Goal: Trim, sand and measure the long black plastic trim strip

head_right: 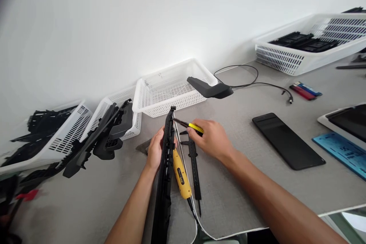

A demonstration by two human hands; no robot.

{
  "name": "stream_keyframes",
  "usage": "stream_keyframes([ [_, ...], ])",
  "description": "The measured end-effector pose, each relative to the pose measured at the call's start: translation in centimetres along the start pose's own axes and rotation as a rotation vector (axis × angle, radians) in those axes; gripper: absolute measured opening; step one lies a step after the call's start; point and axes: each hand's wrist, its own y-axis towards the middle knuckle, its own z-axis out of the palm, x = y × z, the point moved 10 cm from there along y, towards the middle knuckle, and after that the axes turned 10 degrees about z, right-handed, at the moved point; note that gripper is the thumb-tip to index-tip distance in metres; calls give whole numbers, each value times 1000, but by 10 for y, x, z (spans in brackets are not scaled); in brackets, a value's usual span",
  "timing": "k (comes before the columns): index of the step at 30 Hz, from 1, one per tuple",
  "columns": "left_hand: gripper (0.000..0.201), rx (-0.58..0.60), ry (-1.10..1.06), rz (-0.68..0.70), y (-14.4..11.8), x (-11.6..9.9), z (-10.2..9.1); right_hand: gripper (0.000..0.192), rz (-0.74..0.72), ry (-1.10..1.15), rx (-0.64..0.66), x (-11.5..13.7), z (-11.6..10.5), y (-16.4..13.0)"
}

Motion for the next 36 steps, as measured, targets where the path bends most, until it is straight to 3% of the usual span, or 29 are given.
stream_keyframes([
  [5,61,-103,-161,25,4,6,-13,32,-151,24,218,22,25,-13],
  [9,60,-217,-293,19,5,10,-26,33,-149,88,211,25,22,-16],
  [15,70,-246,-310,17,3,7,-30,40,-97,165,245,24,27,-18],
  [20,78,-182,-226,43,2,1,-24,39,-93,178,330,28,43,-23],
  [28,76,-19,-130,34,0,0,-9,46,-45,204,232,22,36,-19],
  [36,74,-7,-108,3,1,8,-13,42,21,302,306,21,43,-22],
])
